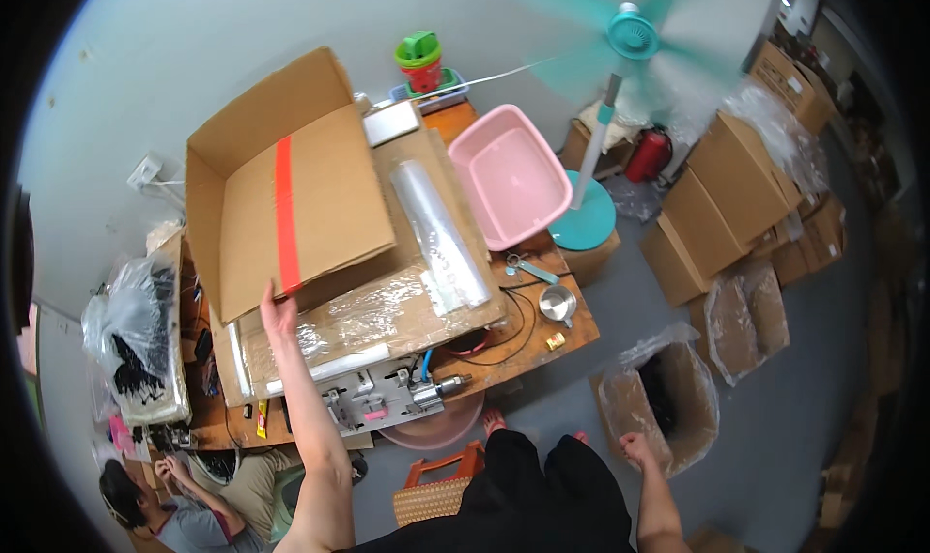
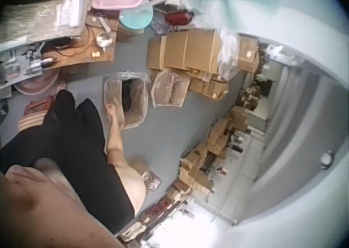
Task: The person gathers small black plastic components from the floor and a pink basin, then places them into a cardboard box lined with a plastic bag. They close the box and move it to a stack of other boxes. Later, they handle a clear plastic bag labeled 'A25 3000' and walk through the warehouse carrying a roll of tape.
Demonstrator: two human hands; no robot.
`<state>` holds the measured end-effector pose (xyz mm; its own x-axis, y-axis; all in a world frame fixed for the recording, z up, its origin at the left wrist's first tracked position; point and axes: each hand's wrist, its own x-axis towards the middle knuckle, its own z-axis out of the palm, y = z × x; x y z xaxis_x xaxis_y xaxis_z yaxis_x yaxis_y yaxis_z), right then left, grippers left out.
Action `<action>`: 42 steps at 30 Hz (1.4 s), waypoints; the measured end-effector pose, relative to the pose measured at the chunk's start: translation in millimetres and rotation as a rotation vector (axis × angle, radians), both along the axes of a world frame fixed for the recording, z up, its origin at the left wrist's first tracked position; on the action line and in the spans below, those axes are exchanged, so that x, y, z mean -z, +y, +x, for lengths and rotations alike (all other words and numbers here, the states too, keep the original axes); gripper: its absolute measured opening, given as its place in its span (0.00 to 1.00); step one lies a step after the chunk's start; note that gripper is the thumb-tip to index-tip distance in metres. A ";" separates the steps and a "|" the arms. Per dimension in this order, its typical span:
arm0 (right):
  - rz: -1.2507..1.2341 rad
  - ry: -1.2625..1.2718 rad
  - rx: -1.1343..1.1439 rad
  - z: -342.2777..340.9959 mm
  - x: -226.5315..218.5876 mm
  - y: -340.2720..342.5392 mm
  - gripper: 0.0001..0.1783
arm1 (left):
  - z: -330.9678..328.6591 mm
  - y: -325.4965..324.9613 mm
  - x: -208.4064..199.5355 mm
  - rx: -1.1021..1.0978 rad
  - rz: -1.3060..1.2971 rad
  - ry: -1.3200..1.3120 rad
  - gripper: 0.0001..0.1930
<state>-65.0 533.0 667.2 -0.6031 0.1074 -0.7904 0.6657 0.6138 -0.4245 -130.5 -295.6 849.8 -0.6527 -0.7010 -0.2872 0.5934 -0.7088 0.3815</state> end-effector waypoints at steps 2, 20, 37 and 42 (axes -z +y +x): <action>-0.040 0.001 0.032 8.3 -10.2 3.2 0.08 | 11.1 9.3 4.3 0.082 -0.034 0.123 0.17; -0.096 0.018 0.117 185.0 18.6 118.2 0.09 | 158.6 227.7 -246.0 -0.095 -0.682 0.746 0.18; -0.503 1.066 -0.298 -226.5 -223.0 -401.5 0.15 | -95.2 -70.9 -99.3 -0.225 -0.065 0.059 0.13; -0.217 1.059 -0.403 -262.4 -218.9 -484.4 0.33 | -148.3 -104.0 -57.4 -0.085 -0.087 -0.310 0.14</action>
<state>-327.4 48.6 886.0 -0.9350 -0.3195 0.1537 -0.3145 0.5469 -0.7759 -278.8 -399.6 907.2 -0.4817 -0.7800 -0.3995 0.4955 -0.6184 0.6100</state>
